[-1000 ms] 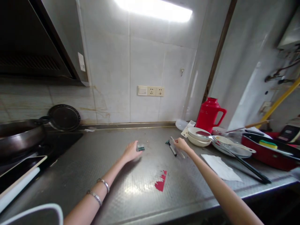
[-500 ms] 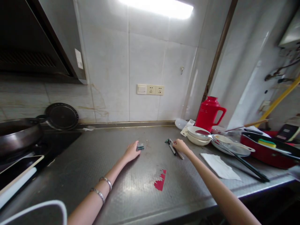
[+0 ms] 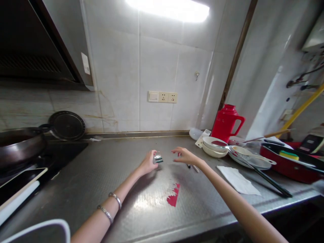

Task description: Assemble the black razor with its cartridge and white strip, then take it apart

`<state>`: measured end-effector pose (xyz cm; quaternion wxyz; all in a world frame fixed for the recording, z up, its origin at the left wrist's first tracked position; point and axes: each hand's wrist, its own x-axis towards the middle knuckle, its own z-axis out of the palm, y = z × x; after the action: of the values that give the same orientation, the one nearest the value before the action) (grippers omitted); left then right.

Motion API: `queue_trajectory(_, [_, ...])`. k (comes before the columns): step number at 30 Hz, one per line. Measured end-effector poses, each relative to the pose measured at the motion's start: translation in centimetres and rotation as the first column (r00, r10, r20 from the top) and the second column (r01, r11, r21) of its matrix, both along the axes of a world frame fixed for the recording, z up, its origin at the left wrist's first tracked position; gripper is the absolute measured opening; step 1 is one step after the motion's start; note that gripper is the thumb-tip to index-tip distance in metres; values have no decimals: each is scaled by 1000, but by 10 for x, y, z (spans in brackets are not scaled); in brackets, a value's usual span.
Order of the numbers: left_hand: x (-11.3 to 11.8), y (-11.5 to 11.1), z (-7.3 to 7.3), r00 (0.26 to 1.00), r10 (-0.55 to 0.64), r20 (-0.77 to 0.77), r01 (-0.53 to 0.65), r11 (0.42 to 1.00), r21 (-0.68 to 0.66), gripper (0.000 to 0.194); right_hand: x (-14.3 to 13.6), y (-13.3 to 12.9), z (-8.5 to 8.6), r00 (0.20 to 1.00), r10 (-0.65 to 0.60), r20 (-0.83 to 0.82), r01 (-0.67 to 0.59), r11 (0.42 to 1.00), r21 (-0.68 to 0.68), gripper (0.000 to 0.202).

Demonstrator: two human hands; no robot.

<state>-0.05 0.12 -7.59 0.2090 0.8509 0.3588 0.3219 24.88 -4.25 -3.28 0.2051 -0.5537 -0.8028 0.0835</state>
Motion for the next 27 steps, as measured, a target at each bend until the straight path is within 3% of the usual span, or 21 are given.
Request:
queue_trajectory(4, [9, -18, 11, 996, -89, -1, 89, 996, 24, 56, -32, -10, 3, 985, 170, -18, -170, 985, -11, 66])
queue_trajectory(8, [10, -27, 12, 992, -124, 21, 123, 992, 41, 57, -44, -12, 0, 985, 171, 16, -172, 985, 21, 57])
queue_trajectory(11, [7, -30, 12, 993, -119, 28, 117, 991, 72, 58, -37, -8, 0, 985, 173, 18, -173, 985, 26, 53])
queue_trajectory(14, [-1, -28, 13, 997, -75, 32, 71, 991, 116, 58, -9, 0, 4, 992, 122, 13, -122, 992, 24, 52])
queue_trajectory(17, [-14, -22, 11, 999, -16, 29, 12, 993, 117, 50, 39, 8, 8, 998, -53, 28, 53, 998, -30, 50])
queue_trajectory(22, [-30, -6, 2, 997, 41, 62, -50, 988, 149, 36, 114, 18, 0, 931, -325, 166, 353, 916, -190, 49])
queue_trajectory(27, [-30, 3, -4, 994, 58, 91, -73, 982, 171, 33, 135, 25, -17, 906, -376, 197, 418, 871, -259, 52])
